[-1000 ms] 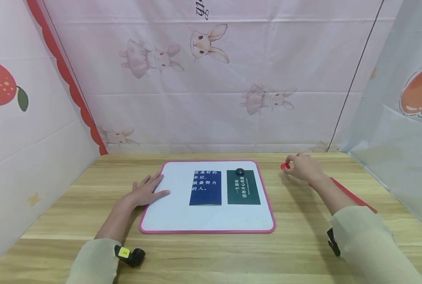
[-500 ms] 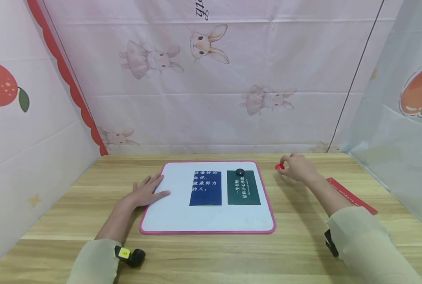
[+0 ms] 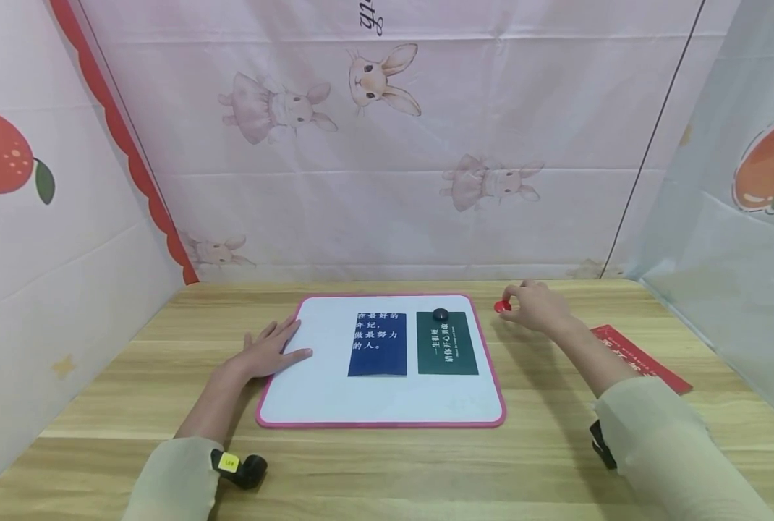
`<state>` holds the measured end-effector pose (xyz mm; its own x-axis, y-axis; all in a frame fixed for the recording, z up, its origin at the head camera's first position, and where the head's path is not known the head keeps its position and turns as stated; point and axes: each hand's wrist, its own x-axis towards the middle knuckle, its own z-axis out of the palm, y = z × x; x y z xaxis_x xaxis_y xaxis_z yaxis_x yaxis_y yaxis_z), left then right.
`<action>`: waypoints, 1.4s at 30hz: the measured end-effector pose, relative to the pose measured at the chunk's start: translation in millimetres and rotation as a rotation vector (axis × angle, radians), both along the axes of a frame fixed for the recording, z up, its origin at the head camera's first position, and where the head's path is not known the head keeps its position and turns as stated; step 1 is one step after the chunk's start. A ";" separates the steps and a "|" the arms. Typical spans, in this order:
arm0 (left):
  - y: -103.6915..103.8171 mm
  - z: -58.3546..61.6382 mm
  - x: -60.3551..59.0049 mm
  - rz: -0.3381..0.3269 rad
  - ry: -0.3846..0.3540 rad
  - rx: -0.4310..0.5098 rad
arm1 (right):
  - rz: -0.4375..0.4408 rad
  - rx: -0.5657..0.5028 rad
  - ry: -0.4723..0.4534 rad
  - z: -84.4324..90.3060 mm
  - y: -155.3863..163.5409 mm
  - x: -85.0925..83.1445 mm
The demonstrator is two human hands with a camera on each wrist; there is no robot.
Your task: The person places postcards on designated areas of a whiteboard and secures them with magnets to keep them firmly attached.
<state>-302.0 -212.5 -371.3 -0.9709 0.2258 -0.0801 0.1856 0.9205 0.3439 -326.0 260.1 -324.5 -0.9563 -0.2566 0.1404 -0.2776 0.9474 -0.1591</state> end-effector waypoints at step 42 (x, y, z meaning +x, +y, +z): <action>-0.3 0.1 -1.1 -0.006 0.003 -0.001 | 0.020 0.019 0.013 0.5 -38.6 -3.7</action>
